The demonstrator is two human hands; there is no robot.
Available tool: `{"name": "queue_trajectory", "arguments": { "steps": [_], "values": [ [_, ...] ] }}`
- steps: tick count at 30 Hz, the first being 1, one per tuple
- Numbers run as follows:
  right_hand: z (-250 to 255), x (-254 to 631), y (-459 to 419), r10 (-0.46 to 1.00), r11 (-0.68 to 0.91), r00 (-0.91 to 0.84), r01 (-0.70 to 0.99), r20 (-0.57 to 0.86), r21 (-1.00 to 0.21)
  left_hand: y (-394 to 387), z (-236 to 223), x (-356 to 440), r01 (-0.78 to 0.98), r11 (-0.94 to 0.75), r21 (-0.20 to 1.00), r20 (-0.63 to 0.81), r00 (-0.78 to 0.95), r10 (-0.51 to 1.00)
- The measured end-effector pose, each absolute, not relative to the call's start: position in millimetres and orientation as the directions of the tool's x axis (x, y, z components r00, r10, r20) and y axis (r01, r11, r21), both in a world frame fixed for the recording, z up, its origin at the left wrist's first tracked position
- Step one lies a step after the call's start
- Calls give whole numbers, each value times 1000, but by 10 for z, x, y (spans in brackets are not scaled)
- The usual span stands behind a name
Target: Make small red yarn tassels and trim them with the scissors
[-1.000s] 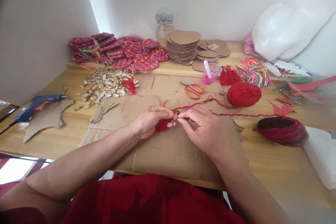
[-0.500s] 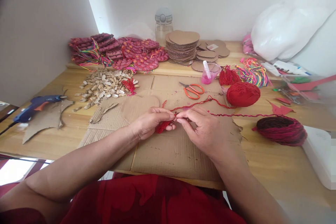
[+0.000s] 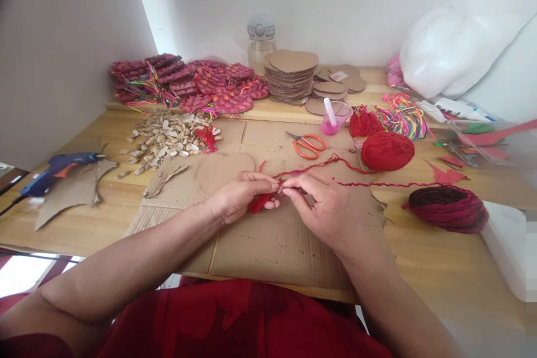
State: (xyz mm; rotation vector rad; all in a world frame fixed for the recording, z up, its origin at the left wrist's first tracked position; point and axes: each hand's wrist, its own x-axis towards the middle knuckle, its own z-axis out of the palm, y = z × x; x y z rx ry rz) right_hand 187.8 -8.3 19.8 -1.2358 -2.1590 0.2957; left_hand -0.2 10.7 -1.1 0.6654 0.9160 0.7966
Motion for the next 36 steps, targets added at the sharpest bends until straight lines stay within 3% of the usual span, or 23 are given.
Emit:
{"name": "queue_trajectory", "arguments": {
  "steps": [3,7,13,17,21,26,29,32,36],
  "values": [
    [205,1892,-68,896,439,-313,729,315,-524,109,0,-1,-319,531,785,-425,345,837],
    [199,1931,-20,914,310,-405,639,34,-704,111,13,-2,-337,521,784,-421,327,846],
    [187,1966,-1,901,210,-433,506,-36,-837,107,9,-6,-348,489,800,-398,302,866],
    [194,1959,-18,859,-42,-477,297,-186,-954,97,-5,0,-361,469,806,-381,292,878],
    [198,1941,-23,803,-203,-516,233,-298,-951,86,-18,6,-384,422,821,-336,273,902],
    [194,1946,-17,872,-253,-365,232,-325,-939,75,26,1,-402,342,849,-279,207,938],
    [181,1927,-18,802,-321,-449,233,-394,-918,59,57,2,-381,295,876,-239,188,953],
    [150,1879,-23,764,-394,-496,145,-411,-908,50,45,13,-382,290,878,-226,204,953],
    [106,1798,-33,863,-390,-364,-37,-351,-920,66,-13,25,-465,307,831,-254,174,951]
  ]
}}
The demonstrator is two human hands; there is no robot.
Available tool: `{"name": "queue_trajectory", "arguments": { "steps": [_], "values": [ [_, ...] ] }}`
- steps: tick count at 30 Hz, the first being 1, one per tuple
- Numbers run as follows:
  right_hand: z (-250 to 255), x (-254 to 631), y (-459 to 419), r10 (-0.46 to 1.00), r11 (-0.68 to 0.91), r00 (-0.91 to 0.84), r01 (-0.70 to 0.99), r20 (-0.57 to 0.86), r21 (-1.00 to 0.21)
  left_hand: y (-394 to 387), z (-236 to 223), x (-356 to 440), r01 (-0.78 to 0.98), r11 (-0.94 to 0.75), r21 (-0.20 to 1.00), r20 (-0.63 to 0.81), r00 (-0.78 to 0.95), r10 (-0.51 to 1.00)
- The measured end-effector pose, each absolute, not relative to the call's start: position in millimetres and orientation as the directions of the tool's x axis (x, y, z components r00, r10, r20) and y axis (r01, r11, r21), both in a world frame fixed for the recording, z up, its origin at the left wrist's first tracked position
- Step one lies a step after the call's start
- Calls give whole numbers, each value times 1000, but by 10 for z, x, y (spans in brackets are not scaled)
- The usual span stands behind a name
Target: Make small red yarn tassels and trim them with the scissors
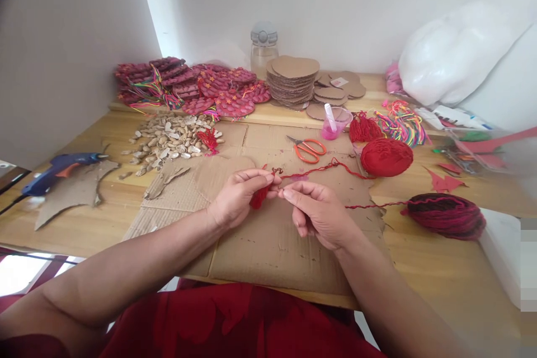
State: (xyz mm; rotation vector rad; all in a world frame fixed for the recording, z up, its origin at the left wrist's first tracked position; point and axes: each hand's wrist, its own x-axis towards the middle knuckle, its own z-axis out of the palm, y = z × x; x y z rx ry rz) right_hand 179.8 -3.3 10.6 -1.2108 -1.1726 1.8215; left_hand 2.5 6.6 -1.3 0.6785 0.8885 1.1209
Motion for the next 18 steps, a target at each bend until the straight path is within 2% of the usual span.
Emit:
{"name": "queue_trajectory", "arguments": {
  "steps": [4,13,18],
  "values": [
    [94,1716,-53,938,-311,-206,-144,-279,-939,57,-35,41,-486,349,801,-309,163,937],
    [3,1563,-109,967,-202,-176,-77,-186,-976,-51,-40,127,-496,399,771,-311,254,916],
    [-16,1521,-130,974,-168,-170,-108,-148,-980,-54,-38,130,-517,405,754,-295,285,912]
  ]
}}
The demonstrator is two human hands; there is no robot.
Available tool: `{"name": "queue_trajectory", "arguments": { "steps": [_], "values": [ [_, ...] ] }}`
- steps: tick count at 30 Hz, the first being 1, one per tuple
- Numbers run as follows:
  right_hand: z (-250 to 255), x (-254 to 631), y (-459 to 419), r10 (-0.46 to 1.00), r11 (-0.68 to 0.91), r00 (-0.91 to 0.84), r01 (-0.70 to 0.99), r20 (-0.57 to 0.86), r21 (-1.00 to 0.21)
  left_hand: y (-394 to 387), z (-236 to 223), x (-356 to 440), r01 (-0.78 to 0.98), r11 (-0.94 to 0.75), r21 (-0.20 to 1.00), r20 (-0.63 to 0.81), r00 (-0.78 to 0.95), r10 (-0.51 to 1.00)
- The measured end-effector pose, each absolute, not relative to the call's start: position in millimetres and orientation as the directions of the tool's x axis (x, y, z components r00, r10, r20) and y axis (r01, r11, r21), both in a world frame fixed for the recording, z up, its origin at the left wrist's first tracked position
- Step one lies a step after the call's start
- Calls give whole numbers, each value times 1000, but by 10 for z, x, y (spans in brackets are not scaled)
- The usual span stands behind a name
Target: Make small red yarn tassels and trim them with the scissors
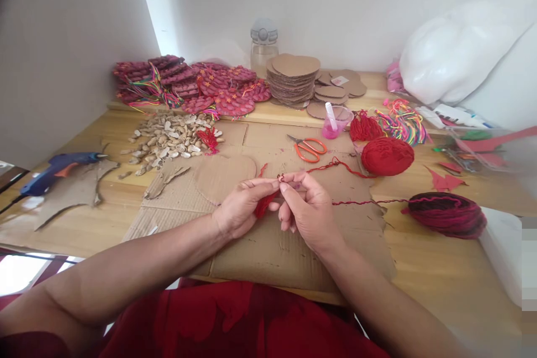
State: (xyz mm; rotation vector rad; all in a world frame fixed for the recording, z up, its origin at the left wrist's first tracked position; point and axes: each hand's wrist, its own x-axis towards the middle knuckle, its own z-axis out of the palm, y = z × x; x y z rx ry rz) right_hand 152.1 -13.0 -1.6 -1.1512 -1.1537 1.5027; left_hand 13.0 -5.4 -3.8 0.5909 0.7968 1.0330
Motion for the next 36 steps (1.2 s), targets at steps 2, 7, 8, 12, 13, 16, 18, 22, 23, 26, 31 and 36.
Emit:
{"name": "queue_trajectory", "arguments": {
  "steps": [2,7,8,12,13,16,18,22,23,26,31,36],
  "values": [
    [-8,1520,-130,974,-170,-173,-136,-145,-976,-56,-25,127,-523,413,746,-285,309,907],
    [29,1542,-114,952,-238,-238,-178,-193,-955,-48,-13,117,-541,408,735,-257,334,907],
    [35,1547,-110,945,-254,-255,-186,-203,-949,-45,-17,114,-545,407,733,-259,330,908],
    [41,1547,-106,924,-308,-292,-188,-246,-933,-44,-36,105,-549,394,737,-261,307,915],
    [40,1542,-106,919,-321,-295,-178,-261,-930,-46,-37,103,-543,390,744,-253,311,916],
    [30,1525,-111,919,-317,-285,-128,-271,-940,-49,-25,94,-520,402,754,-241,351,905],
    [18,1525,-116,934,-257,-274,-74,-229,-963,-34,-15,84,-532,410,741,-256,341,904],
    [-22,1565,-134,980,-65,-182,93,-81,-994,32,-7,50,-592,359,721,-255,256,933],
    [-32,1580,-139,986,-26,-159,138,-48,-990,47,-6,41,-598,348,723,-251,242,937],
    [-50,1619,-147,989,50,-145,245,14,-968,69,1,24,-588,343,733,-266,217,939],
    [-29,1651,-131,987,78,-157,333,26,-940,56,22,32,-578,354,735,-280,216,935],
    [4,1651,-122,986,42,-169,341,-17,-939,71,9,38,-600,340,724,-276,200,940]
  ]
}}
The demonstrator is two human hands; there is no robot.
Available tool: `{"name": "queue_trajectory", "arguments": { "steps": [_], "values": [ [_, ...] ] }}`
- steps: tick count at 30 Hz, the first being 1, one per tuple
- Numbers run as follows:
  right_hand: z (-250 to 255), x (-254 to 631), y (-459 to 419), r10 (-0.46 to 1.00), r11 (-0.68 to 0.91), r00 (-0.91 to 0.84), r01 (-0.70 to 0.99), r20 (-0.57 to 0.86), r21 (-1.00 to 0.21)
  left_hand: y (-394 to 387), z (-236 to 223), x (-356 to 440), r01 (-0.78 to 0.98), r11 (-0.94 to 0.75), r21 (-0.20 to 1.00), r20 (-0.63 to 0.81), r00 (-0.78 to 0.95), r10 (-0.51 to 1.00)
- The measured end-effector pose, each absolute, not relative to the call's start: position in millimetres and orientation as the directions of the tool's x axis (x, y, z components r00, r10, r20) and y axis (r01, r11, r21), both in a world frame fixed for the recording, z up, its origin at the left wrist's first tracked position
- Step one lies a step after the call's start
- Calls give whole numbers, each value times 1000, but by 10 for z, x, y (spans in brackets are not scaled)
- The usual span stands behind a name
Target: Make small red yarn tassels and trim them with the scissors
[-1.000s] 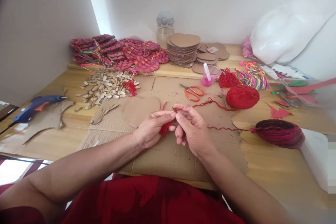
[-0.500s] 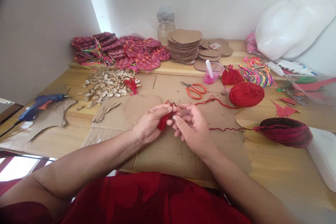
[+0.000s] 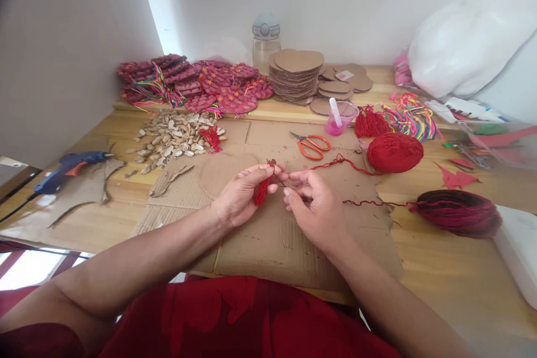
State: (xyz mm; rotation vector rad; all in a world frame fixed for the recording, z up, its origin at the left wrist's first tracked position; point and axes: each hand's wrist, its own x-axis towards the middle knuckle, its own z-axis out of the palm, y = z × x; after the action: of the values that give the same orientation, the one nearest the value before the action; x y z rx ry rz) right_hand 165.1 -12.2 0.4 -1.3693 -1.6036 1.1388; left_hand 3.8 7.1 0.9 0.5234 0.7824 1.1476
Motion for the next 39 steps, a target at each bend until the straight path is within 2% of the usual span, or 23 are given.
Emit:
{"name": "queue_trajectory", "arguments": {
  "steps": [3,6,12,17,20,24,28,33,36,39],
  "values": [
    [2,1656,-125,972,47,-232,352,-38,-935,88,5,27,-608,345,715,-285,198,938],
    [-6,1681,-123,958,150,-284,421,26,-895,92,13,17,-564,382,732,-316,216,924],
    [26,1762,-104,951,288,-234,444,201,-848,82,2,27,-406,411,816,-342,233,910],
    [26,1771,-94,947,318,-208,487,245,-813,70,-8,30,-243,384,891,-322,259,911],
    [26,1760,-80,951,303,-212,487,226,-819,53,-3,22,-159,343,926,-288,292,912],
    [45,1749,-37,959,234,-239,379,150,-895,30,-3,15,-86,306,948,-257,357,898],
    [75,1730,3,974,85,-222,217,36,-972,27,-6,20,-142,334,932,-263,366,892],
    [105,1717,10,982,-71,-167,138,-94,-988,38,9,21,-189,386,903,-297,374,878],
    [123,1748,3,977,-67,-193,120,-90,-991,49,-3,16,-205,409,889,-314,376,872],
    [132,1803,-4,958,15,-285,184,-38,-983,62,-24,8,-214,411,886,-311,384,869]
  ]
}}
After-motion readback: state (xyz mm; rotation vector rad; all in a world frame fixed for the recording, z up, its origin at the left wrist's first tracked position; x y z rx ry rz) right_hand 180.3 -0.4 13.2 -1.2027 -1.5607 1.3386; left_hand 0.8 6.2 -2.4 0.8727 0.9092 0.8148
